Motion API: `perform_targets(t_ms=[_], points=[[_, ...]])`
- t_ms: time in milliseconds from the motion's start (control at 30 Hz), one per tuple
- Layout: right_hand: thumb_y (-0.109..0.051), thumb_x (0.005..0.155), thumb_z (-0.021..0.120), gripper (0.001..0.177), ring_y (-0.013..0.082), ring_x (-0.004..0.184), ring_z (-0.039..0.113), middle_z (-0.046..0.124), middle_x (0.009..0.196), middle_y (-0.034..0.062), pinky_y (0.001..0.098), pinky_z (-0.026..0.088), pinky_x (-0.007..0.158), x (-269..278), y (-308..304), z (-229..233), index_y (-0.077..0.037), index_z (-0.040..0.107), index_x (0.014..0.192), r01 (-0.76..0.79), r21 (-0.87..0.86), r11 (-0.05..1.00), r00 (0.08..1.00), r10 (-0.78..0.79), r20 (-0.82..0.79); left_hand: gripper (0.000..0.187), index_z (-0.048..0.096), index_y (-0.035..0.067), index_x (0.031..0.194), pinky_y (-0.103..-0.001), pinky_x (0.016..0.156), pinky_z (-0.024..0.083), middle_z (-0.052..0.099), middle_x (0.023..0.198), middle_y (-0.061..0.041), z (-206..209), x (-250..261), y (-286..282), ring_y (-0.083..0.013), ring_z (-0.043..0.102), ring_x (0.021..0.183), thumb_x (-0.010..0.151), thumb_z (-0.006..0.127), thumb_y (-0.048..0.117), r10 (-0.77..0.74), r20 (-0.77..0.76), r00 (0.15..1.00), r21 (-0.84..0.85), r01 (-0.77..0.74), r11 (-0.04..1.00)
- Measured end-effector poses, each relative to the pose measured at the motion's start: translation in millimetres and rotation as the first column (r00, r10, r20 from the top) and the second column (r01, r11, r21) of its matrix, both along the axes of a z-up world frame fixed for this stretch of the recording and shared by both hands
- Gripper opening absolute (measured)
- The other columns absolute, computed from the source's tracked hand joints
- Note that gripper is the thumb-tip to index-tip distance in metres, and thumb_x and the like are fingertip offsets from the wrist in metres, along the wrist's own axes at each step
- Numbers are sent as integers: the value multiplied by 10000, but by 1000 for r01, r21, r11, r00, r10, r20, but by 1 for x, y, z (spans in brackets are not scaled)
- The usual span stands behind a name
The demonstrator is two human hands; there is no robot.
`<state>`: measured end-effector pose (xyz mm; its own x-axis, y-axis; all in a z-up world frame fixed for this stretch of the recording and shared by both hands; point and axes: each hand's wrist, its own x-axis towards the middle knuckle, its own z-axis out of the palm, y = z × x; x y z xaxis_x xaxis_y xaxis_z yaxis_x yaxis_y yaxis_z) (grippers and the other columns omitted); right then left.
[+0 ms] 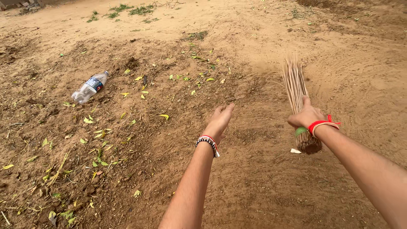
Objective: The person sweeps dirt and leaves on the ground using a hand-held broom.
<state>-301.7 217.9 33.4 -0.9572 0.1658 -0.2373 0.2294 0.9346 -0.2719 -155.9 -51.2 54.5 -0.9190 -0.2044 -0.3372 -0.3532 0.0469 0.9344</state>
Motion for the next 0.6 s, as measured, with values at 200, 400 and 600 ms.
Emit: perform_targets(t_ms=[200,400,600], points=[[-155,645,820,1239,323,1020,729,689,1216,241,390,590,901,-25,12,-37,-75,72,1629,-67,-92,993,996,73,58,872,121,181,1615,-662,1173,282,178,1679,-158,-1,0,8,-358,237,1537,925,445,605,-66,-18,998,19,67,998],[-149,764,641,1047,285,973,775,795,1070,167,423,603,948,45,-46,3,-366,164,1670,-351,194,916,935,331,127,856,155,186,1609,-657,1172,292,212,1669,-163,-7,-3,9,-362,255,1531,923,429,620,-42,9,999,9,42,999],[-228,824,677,1003,278,902,747,765,903,151,441,588,936,56,-43,45,-386,162,1671,-450,304,840,871,488,-59,846,161,171,1607,-677,1166,269,201,1674,-166,-3,-4,15,-371,240,1534,934,422,614,-59,15,998,-18,60,998]])
